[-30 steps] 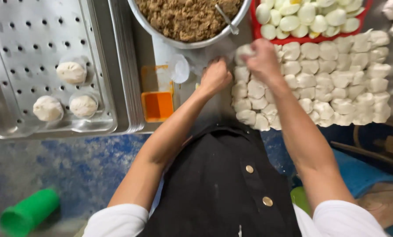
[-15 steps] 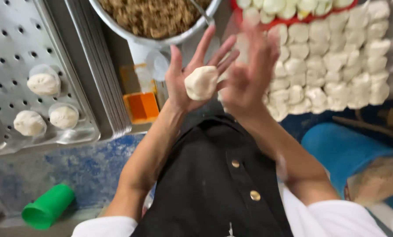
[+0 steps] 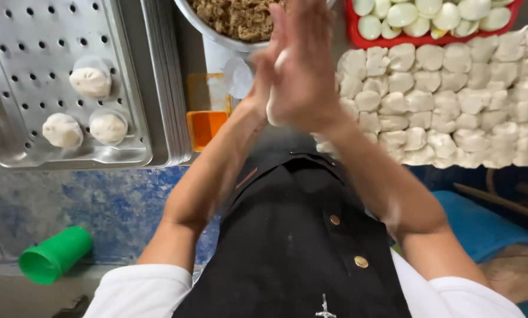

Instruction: Preparing siopao buns by placing meat filling and a slice of hard-boiled egg into dough, folding it closed, and placing it on a liner in a steamer tray.

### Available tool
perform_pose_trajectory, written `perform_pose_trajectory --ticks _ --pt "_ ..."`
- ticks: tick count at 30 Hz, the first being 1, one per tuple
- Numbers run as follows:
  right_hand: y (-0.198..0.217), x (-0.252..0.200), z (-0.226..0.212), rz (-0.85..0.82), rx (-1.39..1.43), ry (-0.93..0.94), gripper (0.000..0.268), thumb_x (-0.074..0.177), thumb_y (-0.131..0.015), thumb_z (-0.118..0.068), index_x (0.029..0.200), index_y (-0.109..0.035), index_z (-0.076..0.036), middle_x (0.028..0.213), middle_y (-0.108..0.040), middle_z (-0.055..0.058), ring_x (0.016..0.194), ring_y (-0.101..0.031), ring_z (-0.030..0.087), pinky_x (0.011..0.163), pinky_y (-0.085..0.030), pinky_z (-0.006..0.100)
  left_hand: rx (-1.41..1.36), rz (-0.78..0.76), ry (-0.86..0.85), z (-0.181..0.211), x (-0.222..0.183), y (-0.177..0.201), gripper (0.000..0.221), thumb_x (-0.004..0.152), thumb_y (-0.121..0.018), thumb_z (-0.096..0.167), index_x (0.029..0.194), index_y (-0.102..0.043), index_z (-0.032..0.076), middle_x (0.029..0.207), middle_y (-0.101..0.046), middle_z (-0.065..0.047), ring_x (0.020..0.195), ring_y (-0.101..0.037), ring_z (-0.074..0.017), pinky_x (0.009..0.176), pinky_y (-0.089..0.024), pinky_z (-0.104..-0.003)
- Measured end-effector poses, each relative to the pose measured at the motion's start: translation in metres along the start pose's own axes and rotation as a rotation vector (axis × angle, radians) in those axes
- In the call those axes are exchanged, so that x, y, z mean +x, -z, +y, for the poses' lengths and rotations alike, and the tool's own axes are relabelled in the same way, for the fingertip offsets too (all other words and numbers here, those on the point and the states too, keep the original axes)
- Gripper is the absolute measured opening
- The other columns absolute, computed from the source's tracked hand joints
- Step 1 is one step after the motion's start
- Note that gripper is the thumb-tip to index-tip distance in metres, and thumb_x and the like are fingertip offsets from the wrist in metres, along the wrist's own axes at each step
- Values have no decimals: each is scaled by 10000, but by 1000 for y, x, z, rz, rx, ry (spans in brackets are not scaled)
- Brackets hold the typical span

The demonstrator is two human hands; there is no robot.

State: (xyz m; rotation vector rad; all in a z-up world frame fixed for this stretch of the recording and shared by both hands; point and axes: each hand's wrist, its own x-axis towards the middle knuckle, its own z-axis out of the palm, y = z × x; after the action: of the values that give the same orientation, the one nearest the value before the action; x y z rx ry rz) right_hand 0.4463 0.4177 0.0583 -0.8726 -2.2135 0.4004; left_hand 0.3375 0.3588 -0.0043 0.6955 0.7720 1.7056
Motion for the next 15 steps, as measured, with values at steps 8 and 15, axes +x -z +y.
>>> perform_pose_trajectory --ticks 8,15 --pt "90 3 -8 -503 606 -176 269 985 -771 -57 1204 -615 -41 1062 -697 80 961 -699 140 859 -585 316 -356 257 529 57 -1 -37 1022 918 -408 776 1649 -82 141 1623 -325 -289 1474 -394 -442 1150 -418 -571" --pt "44 34 22 -604 635 -105 132 915 -650 23 1007 -723 -39 957 -728 82 790 -684 187 682 -550 292 868 -325 670 114 -60 -2 318 951 -752 254 1174 -781 30 873 -770 -85 816 -622 -123 751 -555 -303"
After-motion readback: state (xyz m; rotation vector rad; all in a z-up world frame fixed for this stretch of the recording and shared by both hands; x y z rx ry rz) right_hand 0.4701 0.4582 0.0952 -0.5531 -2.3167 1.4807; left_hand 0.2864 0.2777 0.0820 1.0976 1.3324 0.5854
